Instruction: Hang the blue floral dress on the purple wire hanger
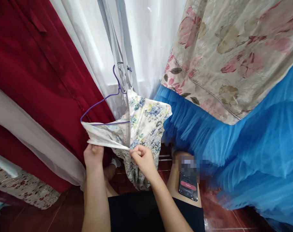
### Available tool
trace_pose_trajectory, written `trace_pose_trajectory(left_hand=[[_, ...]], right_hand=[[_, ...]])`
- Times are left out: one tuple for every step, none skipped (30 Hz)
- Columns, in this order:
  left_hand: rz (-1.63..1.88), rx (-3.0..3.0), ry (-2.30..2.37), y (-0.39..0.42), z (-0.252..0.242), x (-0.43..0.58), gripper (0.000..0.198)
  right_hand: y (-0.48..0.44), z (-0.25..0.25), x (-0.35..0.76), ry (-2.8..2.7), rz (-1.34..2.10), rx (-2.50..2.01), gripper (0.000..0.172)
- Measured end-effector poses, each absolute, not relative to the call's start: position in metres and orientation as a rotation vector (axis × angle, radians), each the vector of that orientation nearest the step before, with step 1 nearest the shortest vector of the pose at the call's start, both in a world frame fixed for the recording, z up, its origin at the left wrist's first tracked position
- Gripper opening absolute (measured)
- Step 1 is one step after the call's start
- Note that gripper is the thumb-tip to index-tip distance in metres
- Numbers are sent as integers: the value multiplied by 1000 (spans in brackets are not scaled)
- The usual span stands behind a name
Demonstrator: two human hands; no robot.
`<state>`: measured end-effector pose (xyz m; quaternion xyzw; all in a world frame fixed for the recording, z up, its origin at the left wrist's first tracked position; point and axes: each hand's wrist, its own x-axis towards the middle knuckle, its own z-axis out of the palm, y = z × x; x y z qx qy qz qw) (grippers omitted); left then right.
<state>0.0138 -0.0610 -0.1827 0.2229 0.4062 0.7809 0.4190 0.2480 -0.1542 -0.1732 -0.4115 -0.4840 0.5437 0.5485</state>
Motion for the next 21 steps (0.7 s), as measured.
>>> trace_pose_trajectory(left_hand=[[1948,542,1003,-69,-194,23,18],[1937,539,973,-78,-204,32,18],[1920,561,930,-86,-211,40,18],[1893,609,879,-95,-216,48,18],[1864,670,831,-104,-219,56,17],[1839,732,797,-113,-218,65,18],[1820,793,789,-122,-215,74,18],[1805,859,816,-130,-210,85,19],[1780,952,870,-139,-203,95,20],[1740,1080,939,-147,-194,107,21],[1684,1237,1004,-155,-185,118,21],[1615,1406,1052,-162,-175,128,22],[1542,1564,1077,-168,-166,137,23],[1477,1692,1084,-172,-158,145,24],[1421,1783,1077,-176,-152,150,24],[1369,1840,1062,-177,-148,153,24],[1300,1877,1032,-178,-146,154,24],[1215,1898,984,-177,-146,152,27],[1112,1901,920,-175,-148,149,32],[988,1891,843,-174,-152,145,38],[850,1875,765,-172,-157,140,44]], right_hand=[[-160,-187,251,-1053,1275,-1010,32],[-166,-201,254,-973,1250,-1048,32],[-171,-215,259,-915,1222,-1092,33],[-175,-228,264,-892,1195,-1140,35],[-179,-239,269,-909,1173,-1196,37],[-181,-246,274,-954,1150,-1256,38],[-182,-251,278,-1018,1125,-1309,37],[-183,-251,282,-1090,1096,-1343,33],[-183,-248,283,-1169,1067,-1345,26],[-184,-242,284,-1253,1046,-1311,18],[-185,-233,282,-1336,1036,-1246,22],[-187,-224,280,-1407,1032,-1159,34],[-190,-214,276,-1456,1039,-1072,41],[-193,-206,273,-1478,1059,-999,40],[-196,-199,271,-1474,1095,-952,30],[-200,-194,270,-1447,1141,-930,17],[-203,-191,272,-1411,1195,-926,14],[-206,-189,276,-1375,1254,-933,23],[-208,-187,282,-1338,1306,-947,29],[-209,-185,291,-1296,1344,-967,32],[-210,-182,302,-1255,1364,-991,33]])
